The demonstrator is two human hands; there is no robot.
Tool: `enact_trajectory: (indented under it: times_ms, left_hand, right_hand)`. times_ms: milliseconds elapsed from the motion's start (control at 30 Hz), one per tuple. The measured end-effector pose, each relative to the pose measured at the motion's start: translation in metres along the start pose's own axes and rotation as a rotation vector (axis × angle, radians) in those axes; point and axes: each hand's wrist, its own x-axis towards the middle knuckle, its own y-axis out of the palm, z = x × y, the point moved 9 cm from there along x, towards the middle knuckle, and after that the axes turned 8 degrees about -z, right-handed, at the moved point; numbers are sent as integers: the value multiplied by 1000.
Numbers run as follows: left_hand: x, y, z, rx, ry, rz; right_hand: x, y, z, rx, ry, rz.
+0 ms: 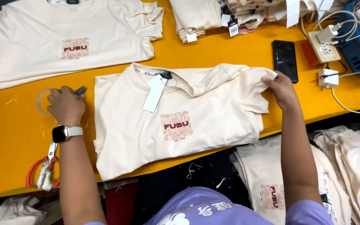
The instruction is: Trimming loose threads from t-shirts and inspecting them for quality control
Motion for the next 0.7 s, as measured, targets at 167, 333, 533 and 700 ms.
enact_trajectory:
  times_ms: [167, 333, 533, 700]
  left_hand:
    - [-42, -18, -178, -294, 185, 44]
    - [-101, -12, -365, -598, 504, 471]
    - [-61, 81, -418, -1481, 116, 573]
    - [-64, 31, -413, -825, 388, 318]
  right_hand:
    - [-9, 8, 5, -115, -117, -167]
    - [15, -4, -12, -51, -246, -268]
    - [23, -21, -45, 178, -98, -359]
    - [2, 14, -22, 149, -7, -179]
